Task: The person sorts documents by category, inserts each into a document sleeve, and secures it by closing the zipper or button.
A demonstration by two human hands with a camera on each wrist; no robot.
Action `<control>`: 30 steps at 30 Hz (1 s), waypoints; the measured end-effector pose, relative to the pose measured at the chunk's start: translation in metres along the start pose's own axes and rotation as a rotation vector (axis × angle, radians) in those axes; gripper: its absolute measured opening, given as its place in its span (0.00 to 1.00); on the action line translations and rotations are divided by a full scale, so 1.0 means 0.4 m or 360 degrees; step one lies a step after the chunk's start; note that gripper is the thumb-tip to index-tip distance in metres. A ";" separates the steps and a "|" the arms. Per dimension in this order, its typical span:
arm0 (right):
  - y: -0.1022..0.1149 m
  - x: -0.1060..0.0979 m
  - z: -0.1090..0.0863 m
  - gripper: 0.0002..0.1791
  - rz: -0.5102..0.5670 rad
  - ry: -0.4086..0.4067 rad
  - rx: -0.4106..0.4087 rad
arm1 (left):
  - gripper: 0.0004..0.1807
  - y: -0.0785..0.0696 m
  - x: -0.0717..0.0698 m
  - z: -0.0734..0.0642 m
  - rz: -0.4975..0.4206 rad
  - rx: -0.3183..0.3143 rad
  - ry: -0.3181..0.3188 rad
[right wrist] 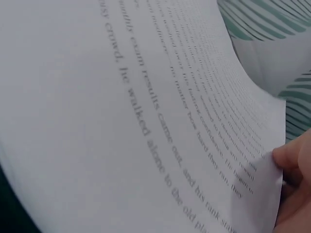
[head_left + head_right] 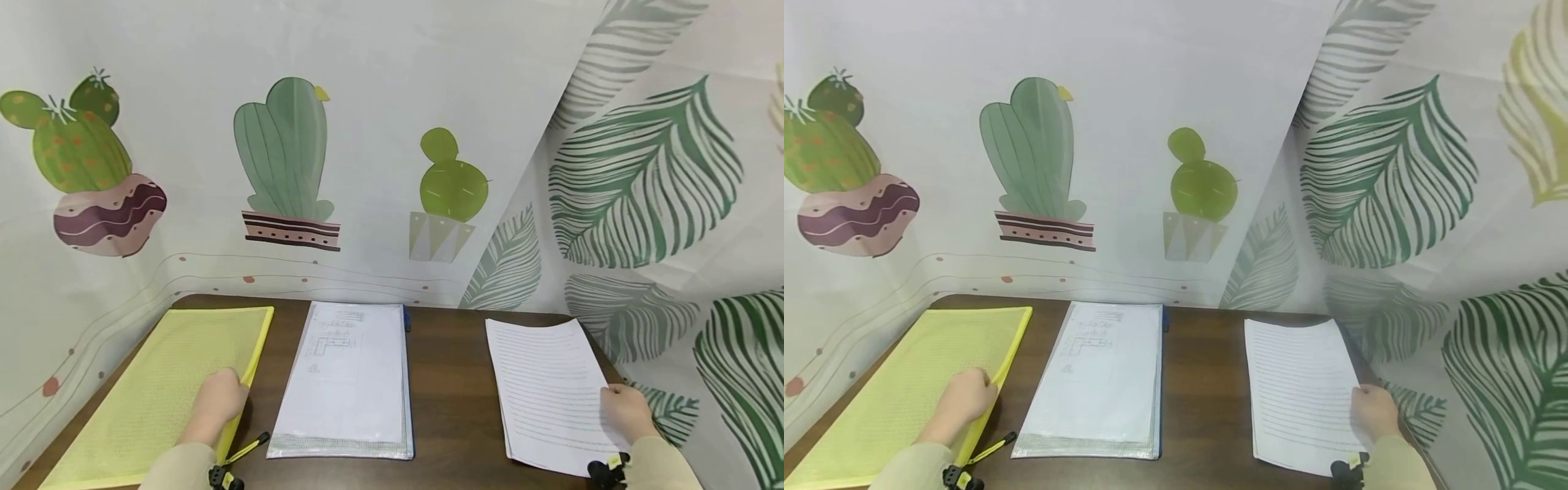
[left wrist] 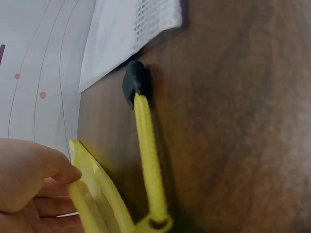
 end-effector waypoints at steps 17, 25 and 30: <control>0.026 0.013 -0.019 0.38 0.0168 -0.0055 -0.0023 | 0.15 -0.026 -0.008 -0.006 -0.0230 0.0109 -0.0163; 0.063 0.034 -0.039 0.37 0.0302 -0.0087 -0.0109 | 0.16 -0.046 -0.007 -0.002 -0.0318 0.0111 -0.0116; 0.091 0.050 -0.054 0.35 0.0392 -0.0099 -0.0159 | 0.19 -0.054 -0.004 0.000 -0.0354 0.0118 -0.0109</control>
Point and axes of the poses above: each hand's wrist, its own z-axis towards the middle knuckle, its own x-axis out of the palm, y = z × x, the point moved 6 cm from there along z, towards the middle knuckle, and after that the axes turned 11 degrees about -z, right-handed, at the moved point
